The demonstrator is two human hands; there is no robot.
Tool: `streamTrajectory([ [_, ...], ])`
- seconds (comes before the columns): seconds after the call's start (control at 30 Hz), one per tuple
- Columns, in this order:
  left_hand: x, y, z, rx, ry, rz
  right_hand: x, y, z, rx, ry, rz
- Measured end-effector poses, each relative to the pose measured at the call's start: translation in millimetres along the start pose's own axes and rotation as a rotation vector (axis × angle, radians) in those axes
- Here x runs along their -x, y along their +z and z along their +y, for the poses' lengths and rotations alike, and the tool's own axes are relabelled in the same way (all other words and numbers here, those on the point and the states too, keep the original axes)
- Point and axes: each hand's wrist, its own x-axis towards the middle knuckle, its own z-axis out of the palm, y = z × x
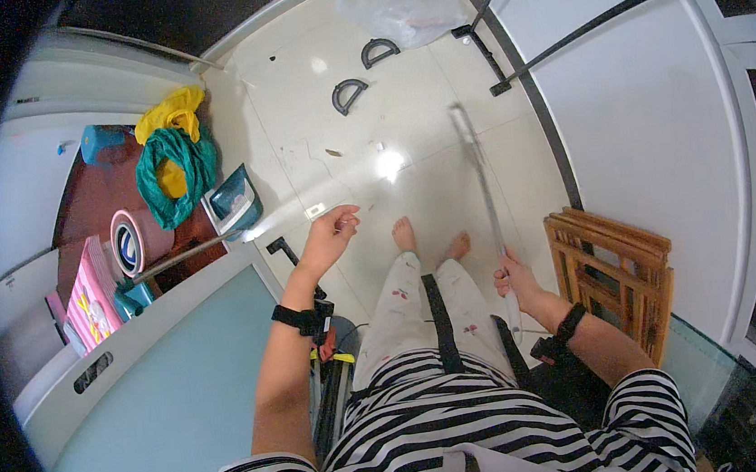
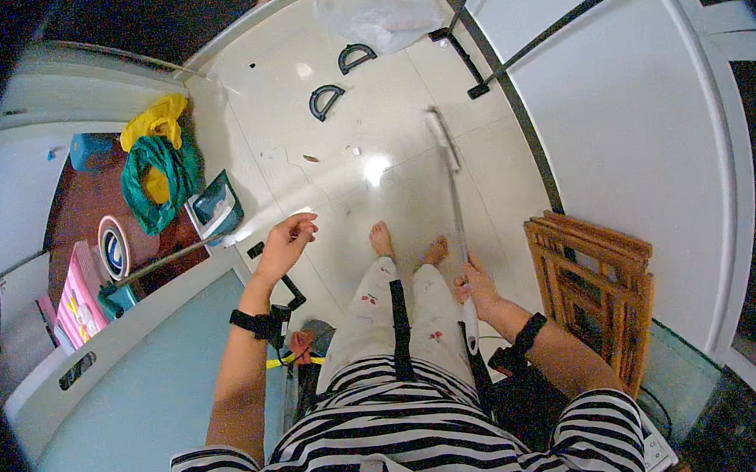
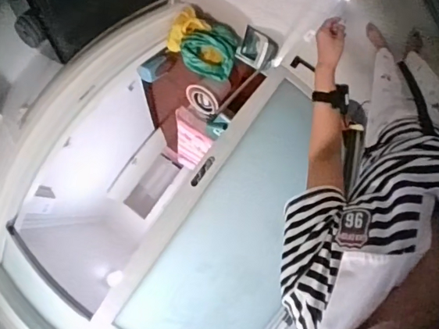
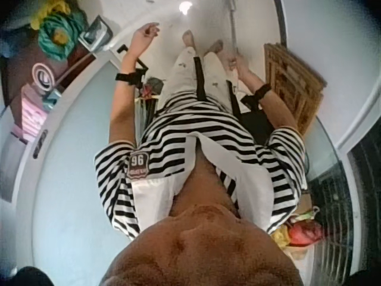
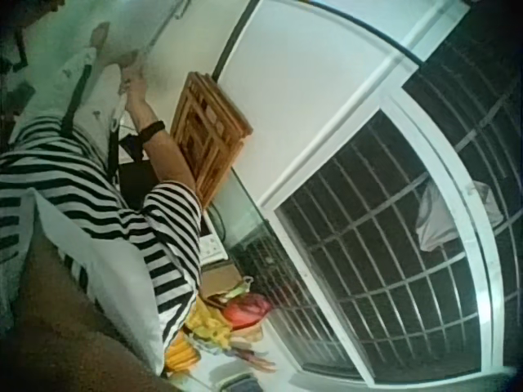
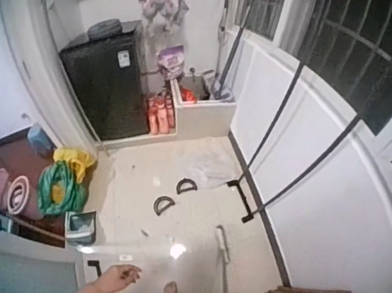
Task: The person sweeps the floor using a broom and a dustpan, collecting small debris and then emptying the dustpan into a green bag.
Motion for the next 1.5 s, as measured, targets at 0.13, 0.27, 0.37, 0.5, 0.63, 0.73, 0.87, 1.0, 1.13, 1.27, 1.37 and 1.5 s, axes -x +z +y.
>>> streamTrajectory([
  [0.13,12,-6,-13,0.068,-0.009,0.056,-37,31,-5,-0.357,0.106,0.108],
  [0.27,-5,3,-14,0.097,0.010,0.020,-152,16,37,-0.580,0.186,-0.131],
  [0.37,22,-18,-27,0.112,-0.008,0.112,-92,146,31,-0.704,0.210,-0.075],
  [0.5,10,-25,-5,0.132,-0.017,0.120,-91,166,16,-0.398,0.187,-0.181],
  [0.63,7,-44,2,0.189,-0.026,0.138,-61,167,-12,-0.207,0.152,-0.312],
  [0.73,-2,-52,12,0.228,-0.007,0.161,-44,138,-35,-0.268,0.211,-0.356],
  [0.87,-25,-56,24,0.264,-0.003,0.198,-25,110,-80,0.030,0.058,-0.117],
  [1.0,-60,-53,46,0.202,-0.026,0.229,-38,78,-144,0.093,0.018,-0.043],
  [1.13,-99,-51,63,0.200,-0.016,0.257,-86,58,-213,0.143,-0.127,0.058],
  [1.27,-134,-49,72,0.183,-0.051,0.292,-157,52,-288,0.071,-0.164,0.082],
  [1.37,-171,-39,91,0.244,-0.071,0.253,-223,15,-313,0.041,-0.129,0.069],
  [1.5,-178,-47,89,0.260,-0.144,0.301,-179,77,-296,0.045,0.066,-0.036],
])
